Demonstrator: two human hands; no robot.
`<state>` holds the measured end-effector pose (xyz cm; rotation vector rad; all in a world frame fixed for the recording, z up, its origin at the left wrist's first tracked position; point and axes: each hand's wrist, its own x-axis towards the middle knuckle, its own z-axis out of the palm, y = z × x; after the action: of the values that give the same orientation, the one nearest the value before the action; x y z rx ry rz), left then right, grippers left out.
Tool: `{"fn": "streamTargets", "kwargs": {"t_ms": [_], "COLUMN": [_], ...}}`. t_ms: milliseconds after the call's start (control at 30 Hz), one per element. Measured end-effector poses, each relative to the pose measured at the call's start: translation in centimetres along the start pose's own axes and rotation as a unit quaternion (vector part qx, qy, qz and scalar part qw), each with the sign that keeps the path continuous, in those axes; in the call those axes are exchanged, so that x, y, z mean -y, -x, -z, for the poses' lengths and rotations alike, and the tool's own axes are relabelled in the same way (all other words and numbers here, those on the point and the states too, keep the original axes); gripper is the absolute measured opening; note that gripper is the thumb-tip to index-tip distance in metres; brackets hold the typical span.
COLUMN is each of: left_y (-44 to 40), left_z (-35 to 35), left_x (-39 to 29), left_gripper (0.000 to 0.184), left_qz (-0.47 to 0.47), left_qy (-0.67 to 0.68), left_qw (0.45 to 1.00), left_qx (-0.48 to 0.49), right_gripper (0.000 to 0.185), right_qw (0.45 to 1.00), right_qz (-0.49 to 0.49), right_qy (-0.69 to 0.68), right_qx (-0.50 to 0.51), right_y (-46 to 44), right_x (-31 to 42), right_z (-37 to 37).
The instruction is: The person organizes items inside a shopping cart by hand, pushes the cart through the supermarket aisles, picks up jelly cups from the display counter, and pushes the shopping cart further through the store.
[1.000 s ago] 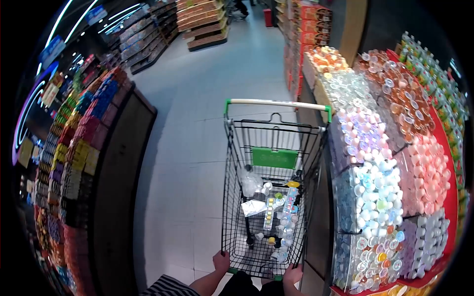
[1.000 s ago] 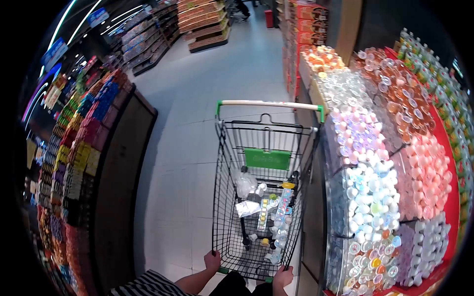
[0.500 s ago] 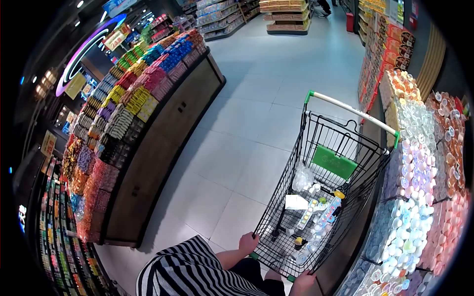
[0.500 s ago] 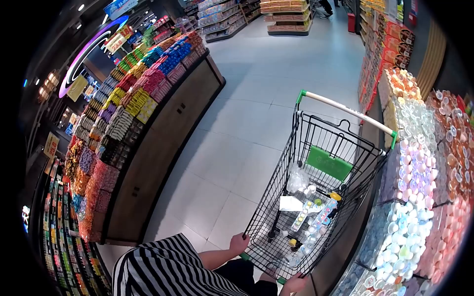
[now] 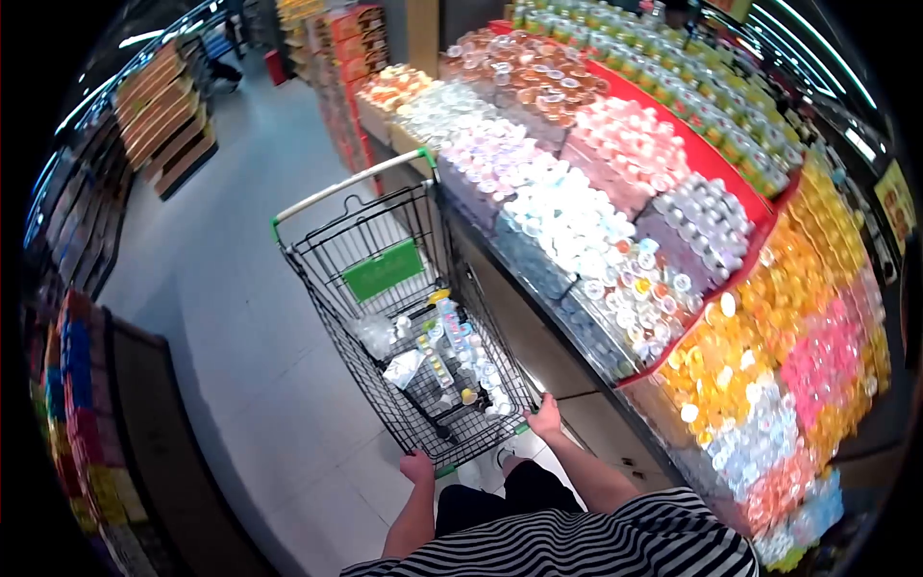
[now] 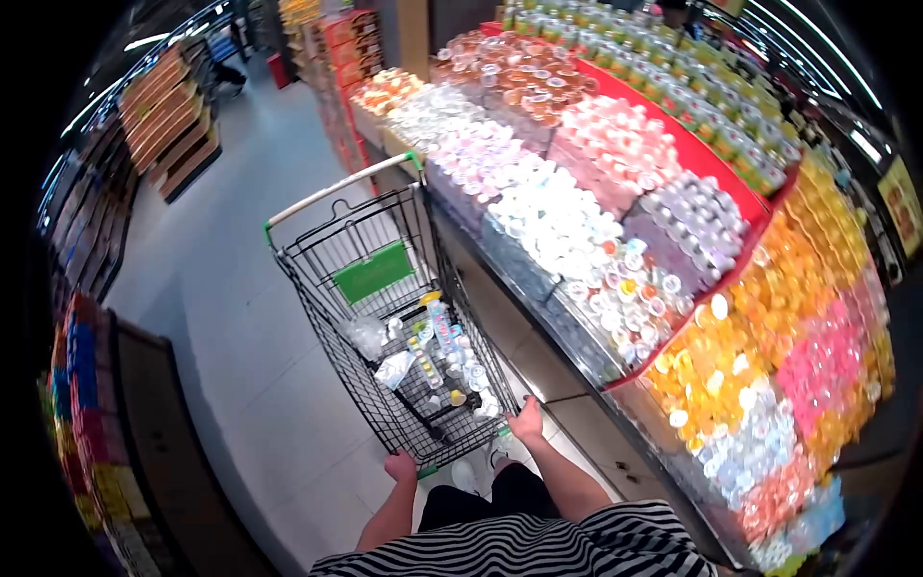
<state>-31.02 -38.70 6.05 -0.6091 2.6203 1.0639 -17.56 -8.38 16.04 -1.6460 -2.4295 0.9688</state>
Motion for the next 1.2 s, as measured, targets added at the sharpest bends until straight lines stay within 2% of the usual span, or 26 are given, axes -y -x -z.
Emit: {"fn": "streamTargets", "kwargs": {"t_ms": [33, 100, 133, 200, 267, 333, 400, 467, 567, 667, 700, 800, 833, 900, 933, 1000, 1033, 1067, 1167, 1200], "left_y": [-0.2, -0.3, -0.7, -1.3, -2.8, -4.3, -6.9, -8.3, -5.4, -7.0, -10.3, -2.5, -2.6, -2.0, -1.5, 0.6, 2.0, 3.3, 5.0, 4.4], "left_z": [0.4, 0.8, 0.7, 0.2, -0.4, -0.6, -1.3, -1.7, 3.4, 3.7, 1.4, 8.3, 8.6, 9.1, 9.0, 7.8, 7.8, 7.8, 7.2, 6.8], "left_x": [-0.4, -1.1, -1.4, -0.4, -0.4, -0.1, 0.6, 1.6, -2.9, -1.8, 1.4, -3.9, -3.3, -2.4, -1.8, -0.3, 0.0, 0.1, -1.1, -1.4], "left_gripper": [0.026, 0.028, 0.029, 0.031, 0.034, 0.035, 0.036, 0.033, 0.028, 0.036, 0.049, 0.058, 0.068, 0.071, 0.073, 0.069, 0.067, 0.065, 0.06, 0.06], "left_qz": [0.012, 0.051, 0.008, -0.076, -0.061, -0.032, -0.012, 0.013, 0.022, -0.03, -0.076, -0.237, -0.312, -0.379, -0.409, -0.499, -0.539, -0.543, -0.548, -0.522], "left_qy": [0.017, 0.057, 0.012, -0.076, -0.069, -0.059, 0.022, 0.056, 0.12, 0.109, 0.04, -0.124, -0.069, -0.088, -0.098, -0.132, -0.148, -0.181, -0.276, -0.297], "left_qw": [0.999, 0.995, 0.999, 0.994, 0.996, 0.998, 0.999, 0.996, 0.983, 0.981, 0.986, 0.963, 0.946, 0.921, 0.905, 0.845, 0.81, 0.808, 0.789, 0.795], "left_qx": [0.025, 0.067, 0.043, -0.009, 0.001, -0.001, 0.024, 0.071, 0.136, 0.155, 0.14, -0.045, -0.06, 0.025, 0.068, 0.142, 0.178, 0.142, 0.043, 0.087], "right_gripper": [0.065, 0.056, 0.052, 0.044, 0.037, 0.026, 0.018, 0.016, 0.017, 0.02, 0.024, 0.04, 0.045, 0.051, 0.05, 0.045, 0.028, 0.014, 0.016, 0.016], "right_qw": [0.999, 0.998, 0.998, 0.992, 0.981, 0.988, 0.989, 0.986, 0.985, 0.972, 0.973, 0.974, 0.98, 0.985, 0.98, 0.985, 0.978, 0.974, 0.968, 0.963], "right_qz": [0.029, 0.026, 0.019, -0.028, -0.117, -0.117, -0.11, -0.155, -0.17, -0.178, -0.155, -0.131, -0.115, -0.099, -0.1, -0.124, -0.149, -0.163, -0.207, -0.223], "right_qy": [0.011, -0.016, -0.012, -0.05, -0.063, -0.007, 0.061, 0.056, -0.025, -0.154, -0.173, -0.182, -0.158, -0.14, -0.172, -0.118, -0.145, -0.157, -0.139, -0.154], "right_qx": [0.038, 0.054, 0.051, 0.11, 0.14, 0.1, 0.081, 0.015, 0.002, 0.017, 0.012, 0.025, 0.026, 0.028, 0.022, -0.001, -0.015, -0.018, -0.01, -0.004], "right_y": [1.2, 4.4, 5.9, 8.9, 12.0, 15.4, 17.4, 18.2, 17.5, 17.0, 16.9, 17.4, 17.5, 18.4, 18.6, 19.4, 19.9, 20.4, 22.7, 23.4], "right_x": [-1.2, -4.1, -5.9, -10.6, -14.8, -17.4, -19.3, -20.7, -22.2, -18.6, -17.7, -16.0, -16.4, -16.3, -16.9, -18.1, -19.1, -20.1, -21.2, -21.5], "right_z": [0.6, 1.3, 1.3, 2.0, 2.7, 4.7, 7.3, 8.8, 10.2, 12.1, 12.5, 12.9, 12.7, 12.7, 12.0, 11.5, 11.0, 10.6, 11.3, 11.4]}}
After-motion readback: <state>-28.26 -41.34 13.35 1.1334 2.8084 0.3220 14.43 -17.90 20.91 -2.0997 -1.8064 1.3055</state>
